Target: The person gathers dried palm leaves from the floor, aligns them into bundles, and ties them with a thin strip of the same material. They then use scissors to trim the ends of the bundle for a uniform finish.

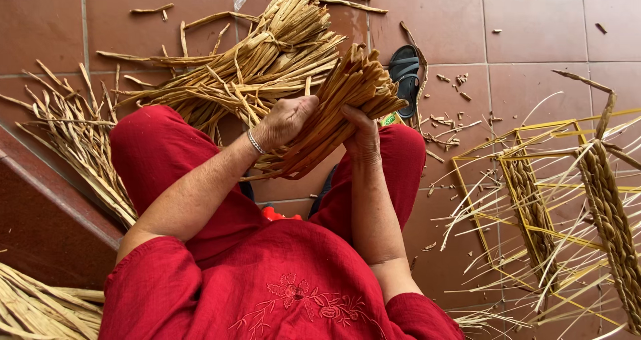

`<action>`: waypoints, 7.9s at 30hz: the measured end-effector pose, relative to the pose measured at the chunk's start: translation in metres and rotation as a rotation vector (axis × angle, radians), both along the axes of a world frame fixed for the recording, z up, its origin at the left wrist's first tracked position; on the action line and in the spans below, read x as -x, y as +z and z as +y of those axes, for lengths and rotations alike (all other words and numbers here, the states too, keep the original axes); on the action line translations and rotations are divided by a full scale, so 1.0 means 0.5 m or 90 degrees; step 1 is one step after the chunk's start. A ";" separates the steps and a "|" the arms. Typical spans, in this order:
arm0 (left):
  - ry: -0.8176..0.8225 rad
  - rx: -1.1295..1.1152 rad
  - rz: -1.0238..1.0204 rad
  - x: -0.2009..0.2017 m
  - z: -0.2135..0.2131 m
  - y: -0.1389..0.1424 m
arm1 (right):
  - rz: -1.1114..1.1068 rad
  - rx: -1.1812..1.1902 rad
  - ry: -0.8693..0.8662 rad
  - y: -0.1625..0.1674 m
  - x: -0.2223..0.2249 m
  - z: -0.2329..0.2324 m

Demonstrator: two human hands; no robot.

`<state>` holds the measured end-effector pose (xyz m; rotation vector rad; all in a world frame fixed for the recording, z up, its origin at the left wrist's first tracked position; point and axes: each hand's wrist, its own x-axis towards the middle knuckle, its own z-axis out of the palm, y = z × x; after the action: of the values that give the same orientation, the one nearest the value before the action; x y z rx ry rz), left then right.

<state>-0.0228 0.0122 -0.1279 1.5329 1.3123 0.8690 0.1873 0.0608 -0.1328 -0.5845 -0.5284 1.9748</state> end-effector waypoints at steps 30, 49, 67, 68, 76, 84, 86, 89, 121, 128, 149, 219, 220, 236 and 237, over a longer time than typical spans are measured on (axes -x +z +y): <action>0.117 -0.206 -0.207 -0.093 0.004 0.047 | -0.057 0.009 0.006 -0.007 0.012 -0.009; 0.079 -0.292 0.402 -0.071 0.038 0.086 | -0.136 0.007 0.068 0.024 0.022 -0.074; 0.156 0.149 0.212 0.120 0.127 -0.200 | 0.181 -0.122 0.236 0.030 -0.192 -0.077; 0.124 0.124 0.253 0.103 0.124 -0.218 | 0.146 -0.150 0.227 0.023 -0.194 -0.078; -0.012 0.058 0.631 -0.018 0.125 -0.319 | 0.137 -0.080 0.191 0.023 -0.195 -0.062; 0.040 0.026 0.766 -0.036 0.177 -0.367 | 0.006 -0.141 0.161 0.044 -0.197 -0.062; 0.000 0.071 0.750 -0.041 0.192 -0.369 | 0.004 -0.139 0.171 0.037 -0.203 -0.059; -0.007 -0.041 0.720 -0.067 0.211 -0.368 | 0.007 -0.154 0.190 0.024 -0.208 -0.053; 0.163 0.065 0.520 -0.115 0.450 -0.386 | -0.069 -0.139 0.208 0.027 -0.196 -0.004; 0.200 -0.010 0.565 0.025 0.376 -0.370 | 0.009 -0.048 0.188 0.016 -0.184 -0.021; -0.135 -0.045 0.747 -0.012 0.192 -0.376 | -0.081 -0.136 0.252 0.032 -0.172 -0.004; -0.093 -0.049 -0.198 -0.087 0.006 0.185 | -0.077 -0.113 -0.001 0.050 -0.123 -0.042; -0.064 -0.063 -0.155 -0.105 0.002 0.169 | -0.111 -0.101 -0.008 0.041 -0.127 -0.043; 0.083 -0.252 0.178 -0.199 0.020 0.105 | -0.038 -0.116 0.038 0.021 -0.148 -0.038; 0.080 -0.257 0.203 -0.209 0.026 0.096 | -0.018 -0.163 0.064 0.028 -0.151 -0.036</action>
<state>0.0816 0.0254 -0.0799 1.9828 1.5400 1.0470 0.2629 0.0429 -0.1186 -0.4322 -0.8279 1.9553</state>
